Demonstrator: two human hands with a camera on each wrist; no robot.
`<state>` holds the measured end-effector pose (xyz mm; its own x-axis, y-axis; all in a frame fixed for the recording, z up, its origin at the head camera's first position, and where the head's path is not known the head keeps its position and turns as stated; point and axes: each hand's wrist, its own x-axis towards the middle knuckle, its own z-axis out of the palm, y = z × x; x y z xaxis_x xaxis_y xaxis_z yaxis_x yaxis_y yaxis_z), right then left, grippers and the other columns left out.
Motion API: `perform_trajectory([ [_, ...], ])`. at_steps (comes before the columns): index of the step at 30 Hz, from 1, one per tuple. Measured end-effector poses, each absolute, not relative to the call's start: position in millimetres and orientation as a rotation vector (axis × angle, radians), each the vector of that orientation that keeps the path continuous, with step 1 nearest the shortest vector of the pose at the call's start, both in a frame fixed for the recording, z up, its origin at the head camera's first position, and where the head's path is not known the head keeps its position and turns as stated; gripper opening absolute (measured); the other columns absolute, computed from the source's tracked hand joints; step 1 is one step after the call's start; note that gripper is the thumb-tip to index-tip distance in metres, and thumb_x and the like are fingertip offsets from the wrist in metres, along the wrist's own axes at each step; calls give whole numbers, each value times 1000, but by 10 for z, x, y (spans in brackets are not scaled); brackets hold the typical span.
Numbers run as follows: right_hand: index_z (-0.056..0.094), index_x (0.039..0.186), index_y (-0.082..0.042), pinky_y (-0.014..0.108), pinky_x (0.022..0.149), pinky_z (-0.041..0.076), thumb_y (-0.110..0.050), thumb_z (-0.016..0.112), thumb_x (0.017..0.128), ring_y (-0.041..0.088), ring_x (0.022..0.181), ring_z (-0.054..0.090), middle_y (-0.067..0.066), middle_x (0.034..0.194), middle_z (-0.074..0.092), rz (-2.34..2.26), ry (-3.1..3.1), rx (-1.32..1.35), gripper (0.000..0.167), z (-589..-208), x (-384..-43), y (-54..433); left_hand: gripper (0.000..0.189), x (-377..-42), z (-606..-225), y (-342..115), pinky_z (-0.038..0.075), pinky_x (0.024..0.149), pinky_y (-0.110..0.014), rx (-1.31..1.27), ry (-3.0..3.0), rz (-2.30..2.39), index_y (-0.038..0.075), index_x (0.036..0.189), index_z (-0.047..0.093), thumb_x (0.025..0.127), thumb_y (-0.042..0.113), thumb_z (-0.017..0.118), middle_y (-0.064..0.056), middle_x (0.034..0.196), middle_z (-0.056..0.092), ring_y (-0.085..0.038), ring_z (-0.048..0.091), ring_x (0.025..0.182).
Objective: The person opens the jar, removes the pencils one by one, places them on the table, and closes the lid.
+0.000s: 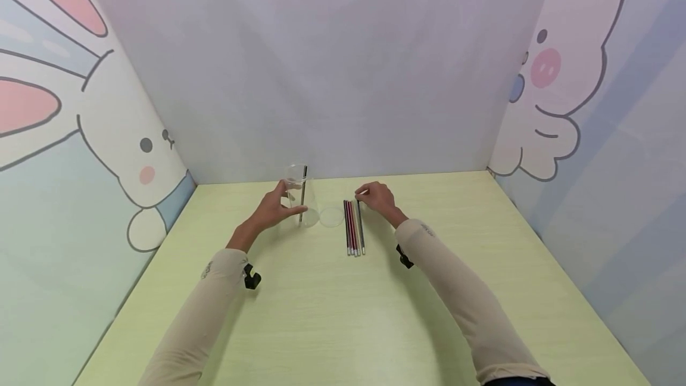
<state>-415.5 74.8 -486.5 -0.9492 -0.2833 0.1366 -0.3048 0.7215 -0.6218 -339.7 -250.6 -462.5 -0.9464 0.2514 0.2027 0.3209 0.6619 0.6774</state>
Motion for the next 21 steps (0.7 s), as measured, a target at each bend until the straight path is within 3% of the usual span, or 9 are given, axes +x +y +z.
perform_trajectory([
  [6,80,115,-10,32,65,52,-25,73,99,28,96,74,12,109,78,1030,-2879,483,23,-4977,-4162,743,70,-3410,-4632,-2510,51,91,-52,-486,-2774,-1170,13,142,43,91,39,83,-14,150,53,-33,58,127],
  [15,80,116,-10,39,72,56,-24,72,100,30,99,73,13,110,78,1027,-2873,476,23,-5042,-4150,705,72,-3394,-4622,-2494,51,93,-52,-479,-2784,-1150,12,144,42,91,38,83,-13,149,54,-32,57,127],
  [21,80,115,-10,39,70,58,-24,72,100,30,98,74,13,111,78,1018,-2865,497,22,-5053,-4130,663,73,-3392,-4632,-2508,50,93,-52,-487,-2787,-1130,9,145,41,91,37,83,-13,148,55,-32,58,126],
])
